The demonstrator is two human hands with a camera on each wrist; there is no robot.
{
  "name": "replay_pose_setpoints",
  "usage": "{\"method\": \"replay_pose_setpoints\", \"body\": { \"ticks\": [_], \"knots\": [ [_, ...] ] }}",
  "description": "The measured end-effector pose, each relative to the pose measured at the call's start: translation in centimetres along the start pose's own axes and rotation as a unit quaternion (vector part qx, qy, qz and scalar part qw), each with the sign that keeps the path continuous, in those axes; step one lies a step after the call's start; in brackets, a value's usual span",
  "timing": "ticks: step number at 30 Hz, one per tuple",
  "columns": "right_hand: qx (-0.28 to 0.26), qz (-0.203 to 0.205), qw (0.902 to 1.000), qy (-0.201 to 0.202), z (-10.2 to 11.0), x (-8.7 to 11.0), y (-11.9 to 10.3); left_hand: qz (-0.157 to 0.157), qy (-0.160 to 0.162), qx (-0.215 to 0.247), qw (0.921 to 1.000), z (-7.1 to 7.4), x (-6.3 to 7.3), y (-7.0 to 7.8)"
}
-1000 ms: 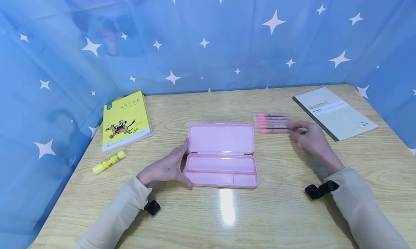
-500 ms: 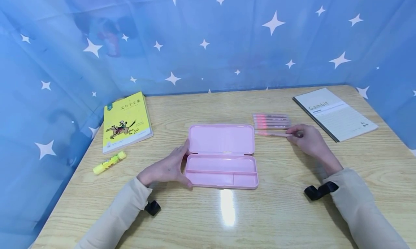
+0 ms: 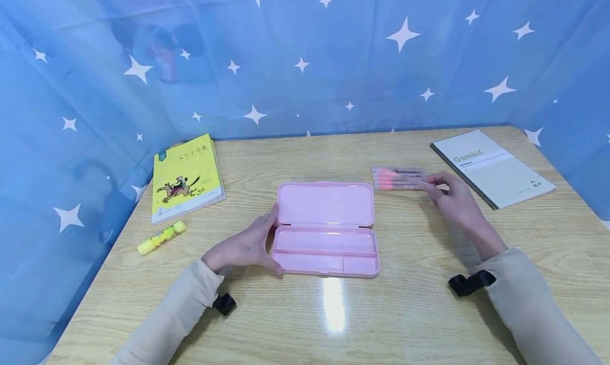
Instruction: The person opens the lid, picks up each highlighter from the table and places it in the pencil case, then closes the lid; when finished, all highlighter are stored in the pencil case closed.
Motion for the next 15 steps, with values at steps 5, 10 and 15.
{"method": "replay_pose_setpoints", "body": {
  "ticks": [5,10,15],
  "knots": [
    [-0.054,0.007,0.9984,-0.013,-0.3,0.5,-2.1,-0.004,0.003,-0.006,1.0,0.1,-0.1,0.1],
    [-0.09,0.059,0.9925,-0.058,-1.4,1.5,-5.0,-0.004,0.005,-0.012,0.9999,0.0,-0.1,0.1],
    [-0.078,0.1,0.9866,-0.102,-3.7,2.8,-7.6,-0.004,0.007,-0.013,0.9999,0.1,-0.1,0.2]
  ]
}}
Point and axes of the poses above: each hand's wrist, its own x-axis away from the middle knuckle, its own z-axis out of the back of the hand, y = z × x, the point moved 6 cm from there along -x, towards the middle knuckle, and after that the axes turned 3 degrees about x, right-handed, at the moved point
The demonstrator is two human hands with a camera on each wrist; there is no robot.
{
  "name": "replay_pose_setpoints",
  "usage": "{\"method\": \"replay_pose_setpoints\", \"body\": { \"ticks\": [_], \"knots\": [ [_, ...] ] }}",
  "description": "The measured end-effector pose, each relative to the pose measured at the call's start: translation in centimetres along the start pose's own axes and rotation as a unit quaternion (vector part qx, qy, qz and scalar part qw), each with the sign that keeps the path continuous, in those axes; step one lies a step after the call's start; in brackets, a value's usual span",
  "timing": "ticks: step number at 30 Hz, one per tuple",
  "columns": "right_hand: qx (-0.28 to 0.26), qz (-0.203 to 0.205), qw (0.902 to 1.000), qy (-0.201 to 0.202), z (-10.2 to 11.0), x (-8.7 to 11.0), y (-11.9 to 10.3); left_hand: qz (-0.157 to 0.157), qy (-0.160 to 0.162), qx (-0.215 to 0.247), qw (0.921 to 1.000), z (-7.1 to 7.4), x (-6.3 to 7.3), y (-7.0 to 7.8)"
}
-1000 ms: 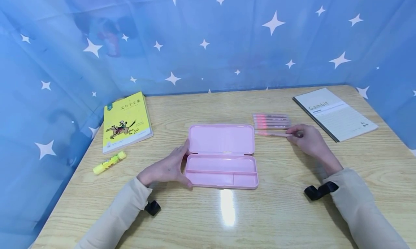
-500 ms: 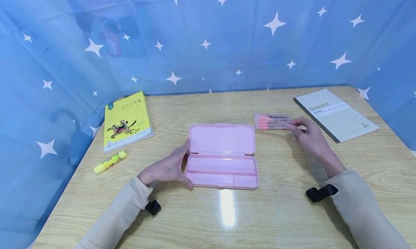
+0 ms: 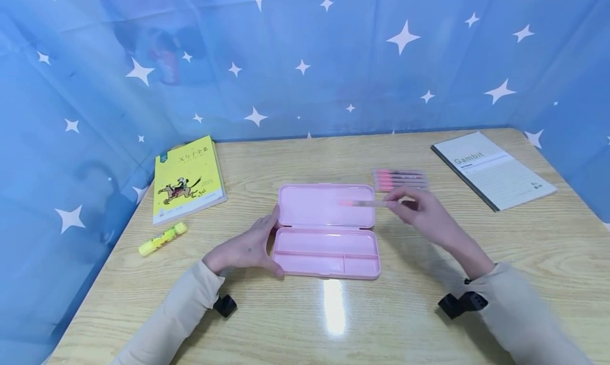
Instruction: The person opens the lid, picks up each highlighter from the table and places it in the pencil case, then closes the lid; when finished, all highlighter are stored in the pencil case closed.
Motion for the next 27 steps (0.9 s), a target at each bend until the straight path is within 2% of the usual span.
{"method": "replay_pose_setpoints", "body": {
  "ticks": [6,12,19,27],
  "knots": [
    [0.018,0.033,0.9977,-0.056,-3.8,0.4,-1.2,0.013,-0.006,-0.002,0.9999,0.0,0.1,-0.2],
    [0.042,0.04,0.9922,-0.111,-6.2,1.1,-1.3,0.016,-0.015,0.004,0.9998,-0.1,0.1,-0.1],
    [0.061,0.043,0.9897,-0.122,-6.5,1.2,-1.1,0.014,-0.012,0.003,0.9998,0.0,0.1,0.0],
    [0.076,0.023,0.9877,-0.135,-6.2,1.3,-0.7,0.015,-0.01,0.001,0.9998,0.0,0.0,0.0]
  ]
}}
Point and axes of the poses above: each hand's wrist, its own x-axis away from the middle knuckle, its own z-axis out of the back of the hand, y = z × x, the point moved 6 cm from there along -x, towards the middle knuckle, and after that the axes turned 3 degrees about x, right-handed, at the moved point
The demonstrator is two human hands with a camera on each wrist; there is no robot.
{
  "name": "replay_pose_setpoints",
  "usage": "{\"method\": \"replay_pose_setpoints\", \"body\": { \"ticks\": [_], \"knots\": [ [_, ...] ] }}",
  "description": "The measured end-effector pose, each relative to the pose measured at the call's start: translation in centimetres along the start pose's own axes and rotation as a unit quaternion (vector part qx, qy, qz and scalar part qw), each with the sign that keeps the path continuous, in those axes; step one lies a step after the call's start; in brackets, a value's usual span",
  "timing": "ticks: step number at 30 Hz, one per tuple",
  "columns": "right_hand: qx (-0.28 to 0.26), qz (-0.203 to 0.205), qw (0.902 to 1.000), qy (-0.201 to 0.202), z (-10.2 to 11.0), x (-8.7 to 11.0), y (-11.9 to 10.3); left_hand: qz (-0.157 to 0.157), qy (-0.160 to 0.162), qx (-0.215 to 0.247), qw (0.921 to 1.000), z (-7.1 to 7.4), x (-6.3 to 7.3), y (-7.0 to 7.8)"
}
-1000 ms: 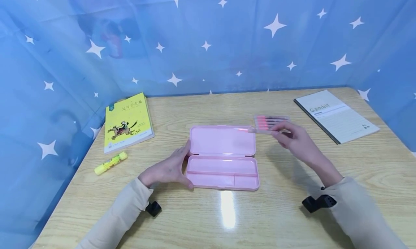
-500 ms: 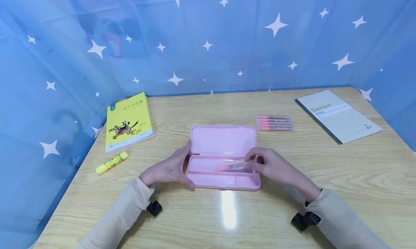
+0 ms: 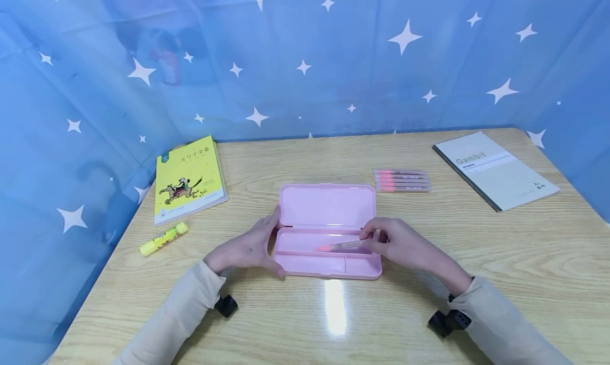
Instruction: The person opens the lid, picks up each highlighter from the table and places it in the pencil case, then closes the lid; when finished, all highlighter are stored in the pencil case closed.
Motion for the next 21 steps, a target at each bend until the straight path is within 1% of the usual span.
{"method": "replay_pose_setpoints", "body": {
  "ticks": [8,14,16,18,21],
  "knots": [
    [-0.001,0.022,0.9997,0.009,0.0,0.0,0.0,0.002,-0.003,0.001,1.0,0.0,0.0,0.0],
    [0.0,0.021,0.9997,0.012,0.2,0.0,0.0,0.002,-0.003,-0.002,1.0,0.0,-0.1,-0.1],
    [0.001,0.02,0.9996,0.018,0.6,0.0,0.0,0.002,-0.002,-0.003,1.0,0.0,-0.1,-0.1],
    [0.003,0.023,0.9992,0.033,1.3,0.1,-0.1,0.004,-0.003,-0.005,1.0,0.0,-0.1,-0.2],
    [0.011,0.026,0.9976,0.063,3.0,0.3,0.1,0.007,-0.005,-0.004,1.0,0.0,-0.1,-0.2]
  ]
}}
Point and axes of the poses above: each hand's wrist, its own x-axis away from the middle knuckle, its own z-axis out of the back of the hand, y = z × x, the point moved 6 cm from there along -x, towards the middle knuckle, and after that the axes turned 3 degrees about x, right-handed, at the moved point
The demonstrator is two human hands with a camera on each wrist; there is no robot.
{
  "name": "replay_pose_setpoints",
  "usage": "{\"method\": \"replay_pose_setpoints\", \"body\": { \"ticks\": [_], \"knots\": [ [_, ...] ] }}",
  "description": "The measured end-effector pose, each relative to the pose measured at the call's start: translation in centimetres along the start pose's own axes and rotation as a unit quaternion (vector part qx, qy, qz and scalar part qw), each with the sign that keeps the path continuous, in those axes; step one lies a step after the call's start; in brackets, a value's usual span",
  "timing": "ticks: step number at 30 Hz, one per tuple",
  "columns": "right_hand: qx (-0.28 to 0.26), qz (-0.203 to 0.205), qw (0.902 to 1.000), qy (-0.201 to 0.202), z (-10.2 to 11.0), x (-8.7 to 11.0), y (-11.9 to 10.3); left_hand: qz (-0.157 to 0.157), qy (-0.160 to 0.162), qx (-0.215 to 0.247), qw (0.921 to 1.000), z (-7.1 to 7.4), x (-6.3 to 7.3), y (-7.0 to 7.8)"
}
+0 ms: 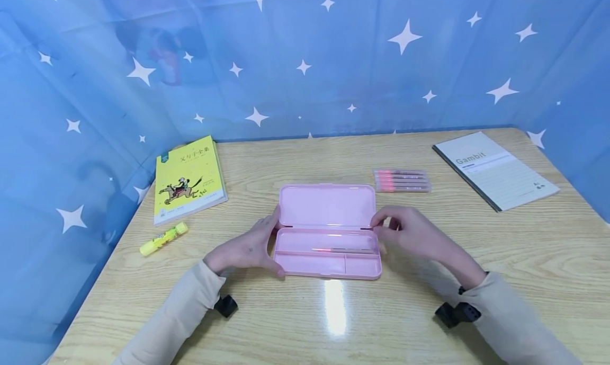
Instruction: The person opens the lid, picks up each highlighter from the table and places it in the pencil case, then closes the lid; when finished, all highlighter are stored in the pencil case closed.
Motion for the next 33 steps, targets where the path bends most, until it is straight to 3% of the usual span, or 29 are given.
{"method": "replay_pose_setpoints", "body": {
  "ticks": [5,9,14,23,29,33],
  "knots": [
    [0.027,-0.039,0.9976,0.05,3.8,0.1,1.8,0.001,-0.002,0.004,1.0,0.0,0.0,0.0],
    [0.017,-0.111,0.9902,0.083,6.6,0.5,4.5,0.0,0.001,0.003,1.0,0.1,-0.1,0.1],
    [0.005,-0.162,0.9806,0.111,8.2,0.5,7.6,0.005,0.001,0.008,1.0,-0.1,0.0,0.1],
    [0.038,-0.165,0.9831,0.069,9.3,-1.3,10.8,-0.002,0.006,0.008,0.9999,-0.2,0.2,0.0],
    [0.044,-0.186,0.9809,0.038,8.5,-1.4,12.8,-0.005,0.003,0.002,1.0,-0.4,0.3,0.1],
    [0.054,-0.181,0.9811,0.042,8.1,-1.4,13.3,-0.005,0.005,0.003,1.0,-0.2,0.3,0.2]
  ]
}}
Point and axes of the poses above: each hand's wrist, its own x-axis away from the middle knuckle, its own z-axis out of the back of the hand, y = z × x, the point moved 6 cm from there along -x, towards the middle knuckle, and after that the axes turned 3 degrees about x, right-handed, at the moved point
